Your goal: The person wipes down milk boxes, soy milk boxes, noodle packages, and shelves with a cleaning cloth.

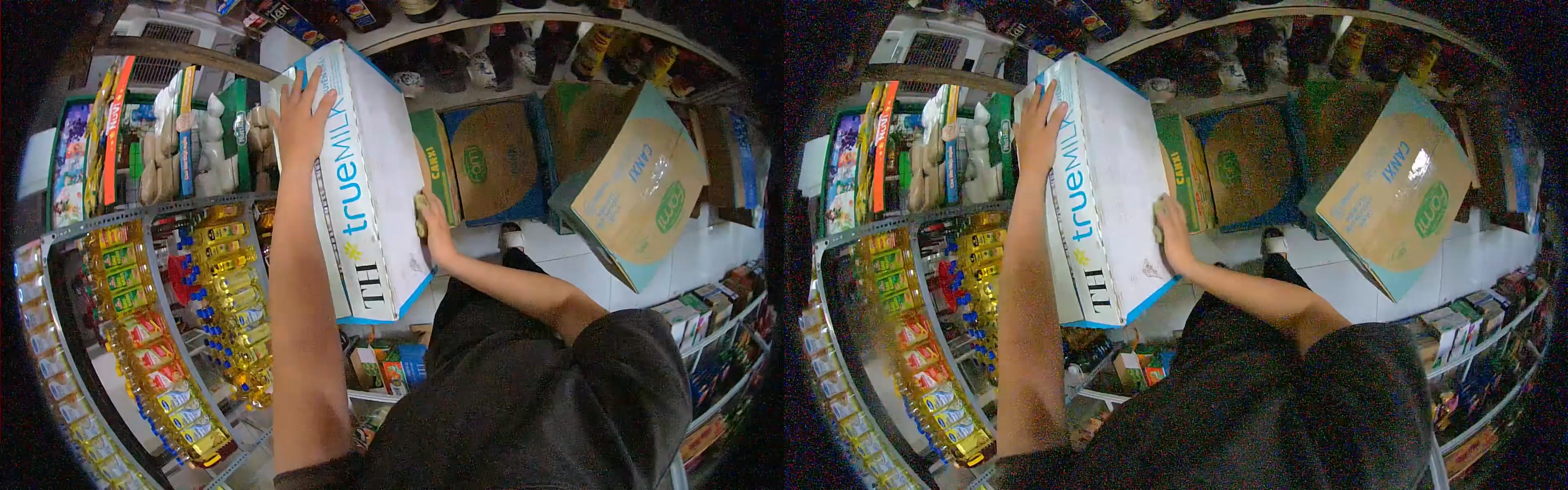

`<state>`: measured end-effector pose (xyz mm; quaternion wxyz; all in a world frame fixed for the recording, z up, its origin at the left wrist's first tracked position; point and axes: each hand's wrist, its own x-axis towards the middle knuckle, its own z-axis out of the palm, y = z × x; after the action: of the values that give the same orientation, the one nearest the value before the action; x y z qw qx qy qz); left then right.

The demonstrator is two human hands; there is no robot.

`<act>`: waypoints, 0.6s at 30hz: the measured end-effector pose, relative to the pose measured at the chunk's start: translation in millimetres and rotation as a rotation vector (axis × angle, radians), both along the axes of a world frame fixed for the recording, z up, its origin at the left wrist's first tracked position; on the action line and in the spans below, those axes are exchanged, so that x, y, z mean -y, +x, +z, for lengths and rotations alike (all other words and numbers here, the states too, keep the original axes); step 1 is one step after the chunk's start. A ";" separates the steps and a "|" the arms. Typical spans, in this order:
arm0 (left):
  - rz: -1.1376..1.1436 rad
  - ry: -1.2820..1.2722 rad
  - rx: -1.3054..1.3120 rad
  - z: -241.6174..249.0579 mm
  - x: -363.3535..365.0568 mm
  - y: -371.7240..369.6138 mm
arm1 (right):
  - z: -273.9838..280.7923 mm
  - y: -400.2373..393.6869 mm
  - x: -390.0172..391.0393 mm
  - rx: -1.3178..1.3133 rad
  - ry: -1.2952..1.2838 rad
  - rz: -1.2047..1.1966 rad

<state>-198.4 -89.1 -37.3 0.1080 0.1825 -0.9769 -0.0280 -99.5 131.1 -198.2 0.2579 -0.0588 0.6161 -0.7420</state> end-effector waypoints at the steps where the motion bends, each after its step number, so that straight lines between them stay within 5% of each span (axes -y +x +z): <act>1: 0.011 0.003 0.000 -1.6 0.9 0.0 | 15.1 -1.3 -2.6 -0.095 0.023 0.022; 5: 0.001 0.018 -0.054 -5.4 2.8 1.3 | 102.1 -38.2 9.4 -0.379 -0.301 0.096; 8: -0.003 0.047 -0.068 -5.4 2.7 2.0 | 112.4 -78.5 37.0 -0.567 -0.302 0.057; 14: 0.004 0.046 -0.052 -2.9 -0.6 3.2 | 0.5 -105.8 48.4 -0.255 -0.035 0.010; 16: 0.017 0.043 -0.059 0.2 -1.0 1.4 | 3.8 -87.5 21.4 0.075 0.073 0.234; 18: 0.026 0.011 -0.035 0.3 -0.9 1.8 | -11.5 -66.5 24.0 -0.143 0.112 0.191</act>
<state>-196.6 -88.2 -37.0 0.1245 0.1954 -0.9721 -0.0351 -166.1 107.1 -209.6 0.2859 -0.1554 0.6650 -0.6722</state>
